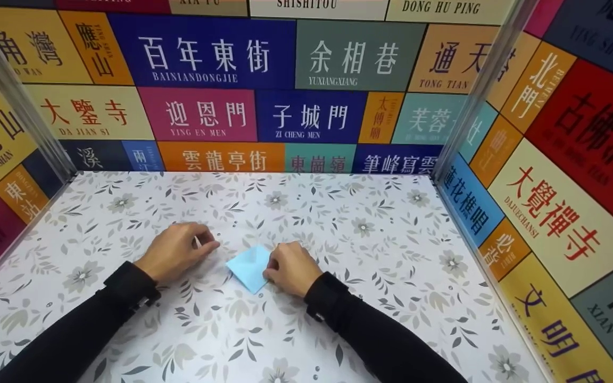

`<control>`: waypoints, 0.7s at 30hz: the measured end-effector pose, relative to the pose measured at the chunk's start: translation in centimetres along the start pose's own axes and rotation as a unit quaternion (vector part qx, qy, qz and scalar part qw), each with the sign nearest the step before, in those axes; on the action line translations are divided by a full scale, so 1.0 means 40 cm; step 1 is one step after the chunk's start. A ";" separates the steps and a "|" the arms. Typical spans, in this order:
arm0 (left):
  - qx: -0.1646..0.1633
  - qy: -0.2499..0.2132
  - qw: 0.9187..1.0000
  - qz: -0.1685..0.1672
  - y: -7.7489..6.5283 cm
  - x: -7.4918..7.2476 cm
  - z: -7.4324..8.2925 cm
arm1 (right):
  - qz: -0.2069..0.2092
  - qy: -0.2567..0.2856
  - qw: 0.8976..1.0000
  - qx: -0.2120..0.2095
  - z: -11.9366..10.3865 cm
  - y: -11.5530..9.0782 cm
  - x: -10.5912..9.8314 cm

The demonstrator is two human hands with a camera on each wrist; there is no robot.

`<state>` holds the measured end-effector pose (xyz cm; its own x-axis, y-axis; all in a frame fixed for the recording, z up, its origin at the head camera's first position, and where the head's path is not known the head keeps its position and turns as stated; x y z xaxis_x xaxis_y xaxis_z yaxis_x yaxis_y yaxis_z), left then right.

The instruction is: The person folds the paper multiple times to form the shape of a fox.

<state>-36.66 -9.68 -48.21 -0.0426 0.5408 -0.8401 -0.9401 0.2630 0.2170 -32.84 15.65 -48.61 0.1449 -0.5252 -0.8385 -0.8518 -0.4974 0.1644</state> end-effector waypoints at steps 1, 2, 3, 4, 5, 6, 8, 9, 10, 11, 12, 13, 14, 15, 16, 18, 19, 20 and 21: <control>-0.003 0.000 1.000 0.003 0.000 -0.005 -0.004 | 0.004 -0.003 1.000 -0.004 -0.003 -0.001 -0.006; -0.004 0.000 1.000 0.006 0.000 -0.010 -0.008 | 0.009 -0.005 1.000 -0.008 -0.005 -0.001 -0.012; -0.005 0.002 1.000 0.010 -0.001 -0.015 -0.012 | 0.013 -0.007 1.000 -0.011 -0.006 -0.002 -0.018; -0.007 0.004 1.000 0.013 -0.001 -0.019 -0.017 | 0.016 -0.007 1.000 -0.013 -0.007 -0.002 -0.024; -0.008 0.006 1.000 0.016 -0.002 -0.024 -0.020 | 0.020 -0.010 1.000 -0.015 -0.007 -0.003 -0.030; -0.008 0.008 1.000 0.019 -0.003 -0.028 -0.024 | 0.022 -0.010 1.000 -0.016 -0.005 -0.004 -0.036; -0.006 0.015 1.000 0.025 -0.003 -0.037 -0.031 | 0.025 -0.006 1.000 -0.011 0.001 -0.005 -0.046; -0.006 0.018 0.999 0.027 -0.004 -0.040 -0.035 | 0.027 -0.006 1.000 -0.008 0.004 -0.006 -0.051; -0.007 0.020 0.999 0.029 -0.004 -0.044 -0.038 | 0.029 -0.005 1.000 -0.004 0.008 -0.006 -0.056; -0.009 0.022 0.999 0.031 -0.005 -0.047 -0.042 | 0.033 -0.004 0.999 -0.005 0.011 -0.006 -0.062; -0.011 0.024 0.999 0.033 -0.005 -0.051 -0.047 | 0.036 -0.002 0.999 -0.003 0.015 -0.007 -0.068; -0.015 0.025 0.999 0.034 -0.006 -0.054 -0.052 | 0.040 0.000 0.999 0.000 0.019 -0.007 -0.073; -0.019 0.026 0.999 0.035 -0.008 -0.057 -0.058 | 0.044 0.001 0.999 0.002 0.022 -0.008 -0.078; -0.024 0.026 0.999 0.036 -0.009 -0.060 -0.064 | 0.049 0.001 0.999 0.002 0.025 -0.008 -0.083; -0.027 0.028 0.999 0.037 -0.011 -0.063 -0.070 | 0.054 0.000 0.999 0.002 0.027 -0.009 -0.088; -0.035 0.031 0.998 0.040 -0.015 -0.068 -0.082 | 0.063 -0.005 0.998 0.005 0.034 -0.011 -0.098; -0.037 0.033 0.998 0.042 -0.016 -0.070 -0.088 | 0.068 -0.008 0.998 0.008 0.038 -0.012 -0.103; -0.039 0.036 0.998 0.045 -0.019 -0.072 -0.095 | 0.072 -0.011 0.997 0.010 0.043 -0.013 -0.109; -0.040 0.041 0.997 0.047 -0.021 -0.074 -0.102 | 0.077 -0.014 0.997 0.013 0.049 -0.014 -0.115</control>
<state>-37.14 -14.74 -47.91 -0.1572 0.4916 -0.8565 -0.9543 0.1476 0.2598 -34.01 19.69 -45.87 -0.0038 -0.5740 -0.8189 -0.8760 -0.3931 0.2796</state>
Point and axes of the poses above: each hand's wrist, its own y-axis towards the middle knuckle, its own x-axis out of the palm, z = x × y, the point moved 8 cm from there along y, towards the middle knuckle, and after that the axes turned 2 degrees about -x, right-handed, at the moved point
